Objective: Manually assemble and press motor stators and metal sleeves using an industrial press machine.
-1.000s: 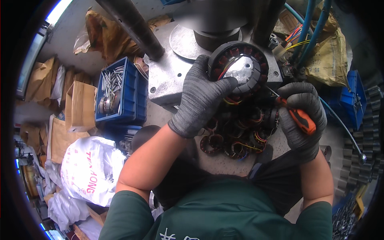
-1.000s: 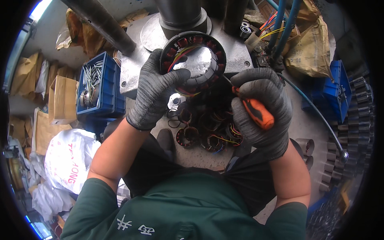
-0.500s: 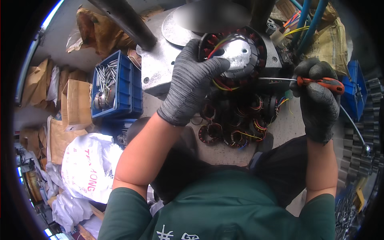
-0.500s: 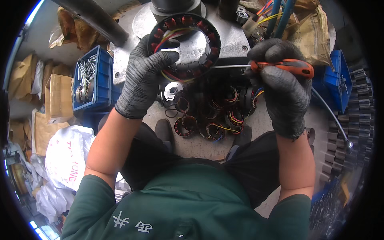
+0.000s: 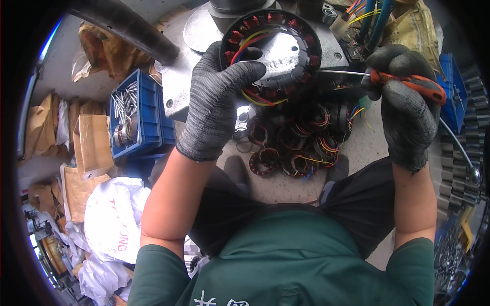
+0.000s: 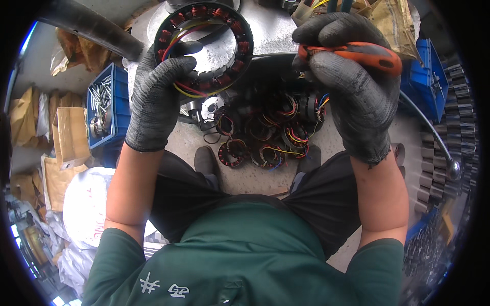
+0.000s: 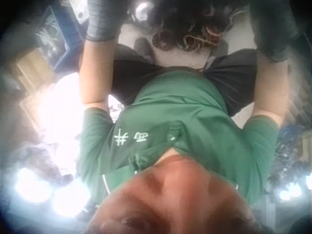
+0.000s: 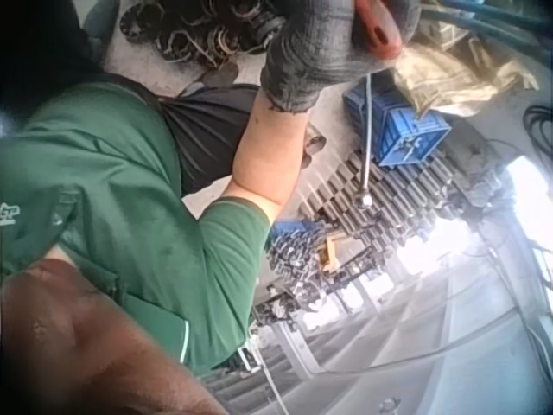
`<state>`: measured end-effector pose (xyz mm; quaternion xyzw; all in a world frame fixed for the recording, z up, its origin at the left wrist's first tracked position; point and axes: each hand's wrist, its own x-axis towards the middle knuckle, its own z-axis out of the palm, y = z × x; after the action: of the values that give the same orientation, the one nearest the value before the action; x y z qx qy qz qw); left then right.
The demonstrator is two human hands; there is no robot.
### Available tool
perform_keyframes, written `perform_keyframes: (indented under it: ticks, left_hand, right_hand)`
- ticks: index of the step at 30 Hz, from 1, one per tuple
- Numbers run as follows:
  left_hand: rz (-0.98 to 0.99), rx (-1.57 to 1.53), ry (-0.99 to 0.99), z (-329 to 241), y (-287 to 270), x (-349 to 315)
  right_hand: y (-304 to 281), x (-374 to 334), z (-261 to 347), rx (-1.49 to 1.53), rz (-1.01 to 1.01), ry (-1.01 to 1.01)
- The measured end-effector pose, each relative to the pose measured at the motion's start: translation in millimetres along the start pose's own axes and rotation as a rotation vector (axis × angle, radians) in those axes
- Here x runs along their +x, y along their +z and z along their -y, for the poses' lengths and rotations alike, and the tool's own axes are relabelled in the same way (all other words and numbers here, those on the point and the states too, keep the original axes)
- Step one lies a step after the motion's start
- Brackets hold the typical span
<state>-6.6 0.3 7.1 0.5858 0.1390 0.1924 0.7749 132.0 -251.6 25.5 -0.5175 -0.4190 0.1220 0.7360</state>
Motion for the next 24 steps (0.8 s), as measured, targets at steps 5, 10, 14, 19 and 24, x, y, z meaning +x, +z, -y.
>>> perform_keyframes:
  ticks: [5, 10, 14, 19, 24]
  left_hand:
    - [-0.010, 0.060, 0.021, -1.2, 0.5, 0.5]
    - [-0.005, 0.075, 0.038, -4.1, 2.3, 1.3]
    - [0.014, 0.067, 0.025, -4.1, 0.2, 2.1]
    - [-0.009, 0.095, 0.053, -3.0, 0.5, 0.5]
    - [-0.022, 0.137, 0.020, -14.0, 4.9, -2.3]
  right_hand:
    - [2.1, 0.0, 1.4, 0.060, -0.061, -0.009]
    - [5.2, -1.8, 2.9, 0.060, -0.070, -0.083]
    - [7.2, -2.1, 0.9, 0.023, -0.094, -0.079]
    - [12.5, -0.9, 1.8, 0.054, -0.138, -0.075]
    - [7.6, 2.3, -2.1, 0.023, -0.174, -0.128]
